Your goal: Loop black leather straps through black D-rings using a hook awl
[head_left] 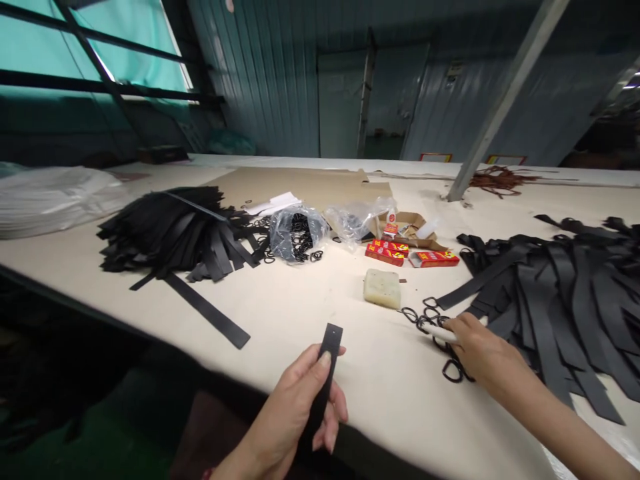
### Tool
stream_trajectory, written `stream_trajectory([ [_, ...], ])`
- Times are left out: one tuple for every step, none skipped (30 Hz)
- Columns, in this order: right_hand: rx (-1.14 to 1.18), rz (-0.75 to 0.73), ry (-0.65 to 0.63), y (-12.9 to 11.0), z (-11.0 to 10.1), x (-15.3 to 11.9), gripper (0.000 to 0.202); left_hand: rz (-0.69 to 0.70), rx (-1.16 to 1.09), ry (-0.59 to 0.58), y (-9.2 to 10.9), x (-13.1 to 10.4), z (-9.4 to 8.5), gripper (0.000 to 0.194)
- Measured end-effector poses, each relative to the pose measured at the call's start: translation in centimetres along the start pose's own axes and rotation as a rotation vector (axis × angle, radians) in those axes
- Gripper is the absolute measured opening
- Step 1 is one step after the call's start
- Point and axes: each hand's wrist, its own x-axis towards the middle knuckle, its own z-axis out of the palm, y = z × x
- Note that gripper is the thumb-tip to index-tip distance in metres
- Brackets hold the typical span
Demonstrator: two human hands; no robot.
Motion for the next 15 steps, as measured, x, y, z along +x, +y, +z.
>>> stream_trajectory([
  [-0.001, -0.002, 0.008, 0.2, 0.1, 0.1, 0.015, 0.0, -0.008, 0.001, 0.0, -0.1, 0.1, 0.034],
  [0.002, -0.004, 0.019, 0.5, 0.1, 0.2, 0.013, 0.01, -0.019, 0.003, 0.0, -0.3, 0.1, 0.031],
  [0.008, -0.003, 0.033, 0.8, 0.0, 0.4, 0.01, 0.026, -0.027, 0.005, -0.1, -0.4, 0.1, 0.028],
  [0.015, 0.006, 0.053, 1.2, -0.1, 0.5, 0.008, 0.044, -0.032, 0.006, -0.1, -0.4, 0.0, 0.026],
  [0.026, 0.019, 0.079, 1.4, -0.5, 0.6, 0.007, 0.053, -0.028, 0.005, -0.2, -0.5, 0.0, 0.025],
  [0.041, 0.035, 0.107, 1.4, -1.0, 0.5, 0.006, 0.053, -0.016, 0.0, -0.3, -0.6, -0.1, 0.024],
  [0.058, 0.043, 0.131, 1.1, -1.6, 0.2, 0.005, 0.043, 0.002, -0.007, -0.4, -0.7, -0.1, 0.025],
  [0.07, 0.039, 0.146, 0.5, -2.3, -0.2, 0.005, 0.026, 0.023, -0.015, -0.4, -0.8, -0.2, 0.027],
  [0.112, 0.016, 0.14, -0.5, -3.0, -0.8, 0.006, 0.01, 0.046, -0.021, -0.5, -0.9, -0.2, 0.028],
  [0.171, -0.023, 0.115, -1.9, -3.6, -1.5, 0.007, -0.003, 0.07, -0.024, -0.6, -1.0, -0.2, 0.029],
  [0.244, -0.075, 0.072, -3.5, -4.2, -2.3, 0.011, -0.01, 0.098, -0.029, -0.7, -1.2, -0.2, 0.03],
  [0.483, -0.135, -0.012, -5.4, -4.6, -3.1, 0.013, -0.013, 0.127, -0.034, -0.7, -1.3, -0.1, 0.031],
  [0.695, -0.183, -0.069, -7.3, -4.9, -3.9, 0.015, -0.016, 0.163, -0.041, -0.8, -1.5, -0.1, 0.032],
  [0.833, -0.22, -0.111, -9.1, -5.1, -4.6, 0.015, -0.016, 0.204, -0.053, -0.8, -1.8, -0.1, 0.032],
  [0.918, -0.236, -0.131, -10.6, -5.1, -5.2, 0.014, -0.012, 0.247, -0.068, -0.7, -2.0, -0.1, 0.033],
])
